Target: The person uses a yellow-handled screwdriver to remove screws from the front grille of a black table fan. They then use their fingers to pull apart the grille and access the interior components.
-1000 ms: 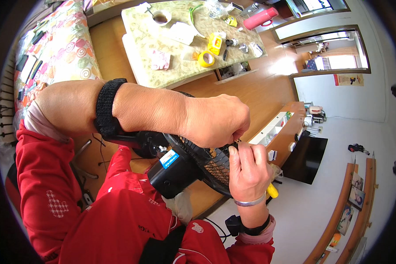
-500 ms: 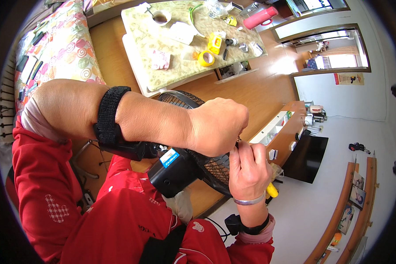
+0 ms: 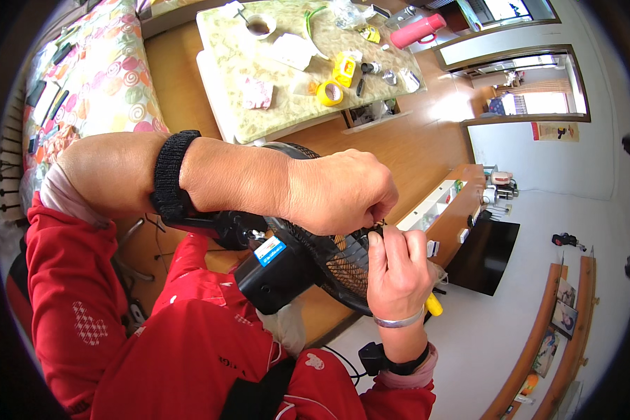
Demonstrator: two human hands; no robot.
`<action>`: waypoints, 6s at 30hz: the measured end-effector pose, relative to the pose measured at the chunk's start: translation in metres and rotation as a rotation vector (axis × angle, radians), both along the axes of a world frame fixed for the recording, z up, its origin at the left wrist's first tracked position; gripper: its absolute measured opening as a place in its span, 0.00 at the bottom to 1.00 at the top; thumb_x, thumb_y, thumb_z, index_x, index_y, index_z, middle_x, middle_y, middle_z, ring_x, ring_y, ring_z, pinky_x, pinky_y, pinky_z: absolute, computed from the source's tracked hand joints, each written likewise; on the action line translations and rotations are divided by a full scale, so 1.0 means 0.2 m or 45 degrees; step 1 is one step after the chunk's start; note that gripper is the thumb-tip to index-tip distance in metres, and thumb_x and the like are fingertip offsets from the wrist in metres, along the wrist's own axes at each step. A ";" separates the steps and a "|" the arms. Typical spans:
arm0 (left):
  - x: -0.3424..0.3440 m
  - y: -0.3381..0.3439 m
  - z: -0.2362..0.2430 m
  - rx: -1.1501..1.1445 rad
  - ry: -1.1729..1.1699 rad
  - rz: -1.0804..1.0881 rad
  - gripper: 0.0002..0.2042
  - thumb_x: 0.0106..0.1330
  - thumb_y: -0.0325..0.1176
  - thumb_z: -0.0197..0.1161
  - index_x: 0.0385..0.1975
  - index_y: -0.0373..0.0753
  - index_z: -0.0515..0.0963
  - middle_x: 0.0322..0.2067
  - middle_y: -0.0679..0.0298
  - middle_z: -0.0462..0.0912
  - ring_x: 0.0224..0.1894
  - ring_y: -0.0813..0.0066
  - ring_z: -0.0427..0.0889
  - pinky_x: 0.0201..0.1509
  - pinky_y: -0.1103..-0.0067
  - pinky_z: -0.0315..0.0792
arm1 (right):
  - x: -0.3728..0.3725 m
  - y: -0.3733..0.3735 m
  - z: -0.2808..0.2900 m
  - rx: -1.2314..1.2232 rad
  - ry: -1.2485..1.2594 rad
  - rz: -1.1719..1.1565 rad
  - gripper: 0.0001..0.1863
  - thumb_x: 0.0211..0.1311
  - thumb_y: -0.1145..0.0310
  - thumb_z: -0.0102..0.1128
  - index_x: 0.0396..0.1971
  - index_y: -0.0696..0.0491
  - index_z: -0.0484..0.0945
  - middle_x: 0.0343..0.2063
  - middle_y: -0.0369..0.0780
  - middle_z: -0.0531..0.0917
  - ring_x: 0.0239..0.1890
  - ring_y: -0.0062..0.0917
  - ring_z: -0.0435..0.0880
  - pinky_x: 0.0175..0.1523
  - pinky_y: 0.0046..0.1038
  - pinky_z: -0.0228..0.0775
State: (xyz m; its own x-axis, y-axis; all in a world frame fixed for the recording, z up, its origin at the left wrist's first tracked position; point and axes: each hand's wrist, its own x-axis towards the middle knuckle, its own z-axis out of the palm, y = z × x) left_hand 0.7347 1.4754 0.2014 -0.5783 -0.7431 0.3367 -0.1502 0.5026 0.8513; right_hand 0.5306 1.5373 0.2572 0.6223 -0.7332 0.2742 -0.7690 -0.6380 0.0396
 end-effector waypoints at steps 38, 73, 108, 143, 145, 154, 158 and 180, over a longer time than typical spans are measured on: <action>-0.03 0.05 0.00 -0.162 -0.044 0.138 0.04 0.55 0.24 0.68 0.24 0.36 0.78 0.24 0.54 0.81 0.33 0.47 0.84 0.35 0.59 0.76 | 0.00 0.00 0.00 -0.026 -0.013 0.012 0.10 0.63 0.69 0.74 0.39 0.54 0.82 0.30 0.42 0.71 0.23 0.38 0.80 0.28 0.37 0.71; -0.07 0.09 -0.06 -0.178 0.087 0.281 0.04 0.55 0.26 0.67 0.26 0.36 0.79 0.27 0.54 0.83 0.36 0.46 0.84 0.39 0.58 0.77 | -0.11 -0.02 0.12 0.549 -0.305 -0.023 0.13 0.58 0.86 0.63 0.42 0.59 0.77 0.36 0.48 0.80 0.36 0.47 0.84 0.39 0.43 0.78; -0.09 0.04 -0.14 -0.093 0.401 0.152 0.07 0.58 0.16 0.70 0.28 0.34 0.78 0.32 0.62 0.79 0.39 0.64 0.81 0.45 0.72 0.76 | -0.14 -0.02 0.07 0.217 -0.293 0.059 0.08 0.58 0.80 0.67 0.37 0.55 0.84 0.28 0.43 0.76 0.31 0.42 0.82 0.34 0.40 0.75; -0.43 0.31 -0.12 -0.486 0.338 1.085 0.18 0.43 0.23 0.71 0.32 0.34 0.69 0.34 0.53 0.73 0.37 0.50 0.72 0.41 0.62 0.71 | -0.10 -0.04 -0.01 0.251 -0.485 0.028 0.16 0.65 0.82 0.55 0.52 0.58 0.70 0.41 0.54 0.82 0.44 0.55 0.82 0.48 0.49 0.75; -0.43 0.31 -0.13 -0.503 0.341 1.094 0.18 0.42 0.23 0.71 0.32 0.35 0.69 0.34 0.53 0.73 0.37 0.50 0.73 0.41 0.62 0.71 | -0.12 -0.02 0.01 0.310 -0.462 0.046 0.17 0.63 0.82 0.57 0.52 0.58 0.70 0.43 0.54 0.80 0.47 0.55 0.80 0.51 0.48 0.74; -0.42 0.32 -0.13 -0.486 0.358 1.122 0.19 0.43 0.21 0.70 0.33 0.35 0.69 0.35 0.54 0.74 0.38 0.51 0.73 0.43 0.64 0.72 | -0.37 0.20 0.07 0.310 -0.277 -0.043 0.23 0.58 0.78 0.69 0.53 0.57 0.74 0.45 0.49 0.77 0.50 0.48 0.79 0.54 0.44 0.74; -0.44 0.33 -0.13 -0.474 0.360 1.136 0.19 0.43 0.21 0.70 0.33 0.35 0.68 0.36 0.54 0.74 0.38 0.51 0.73 0.43 0.65 0.72 | -0.49 0.26 0.07 0.201 -0.206 -0.086 0.22 0.60 0.78 0.68 0.55 0.57 0.76 0.41 0.48 0.79 0.42 0.46 0.82 0.46 0.42 0.76; -0.41 0.35 -0.18 -0.449 0.484 1.098 0.13 0.52 0.12 0.64 0.33 0.36 0.75 0.38 0.57 0.79 0.42 0.54 0.80 0.63 0.60 0.75 | -0.51 0.14 0.05 0.461 -0.407 -0.062 0.15 0.65 0.71 0.69 0.49 0.55 0.77 0.33 0.49 0.84 0.30 0.49 0.84 0.34 0.44 0.75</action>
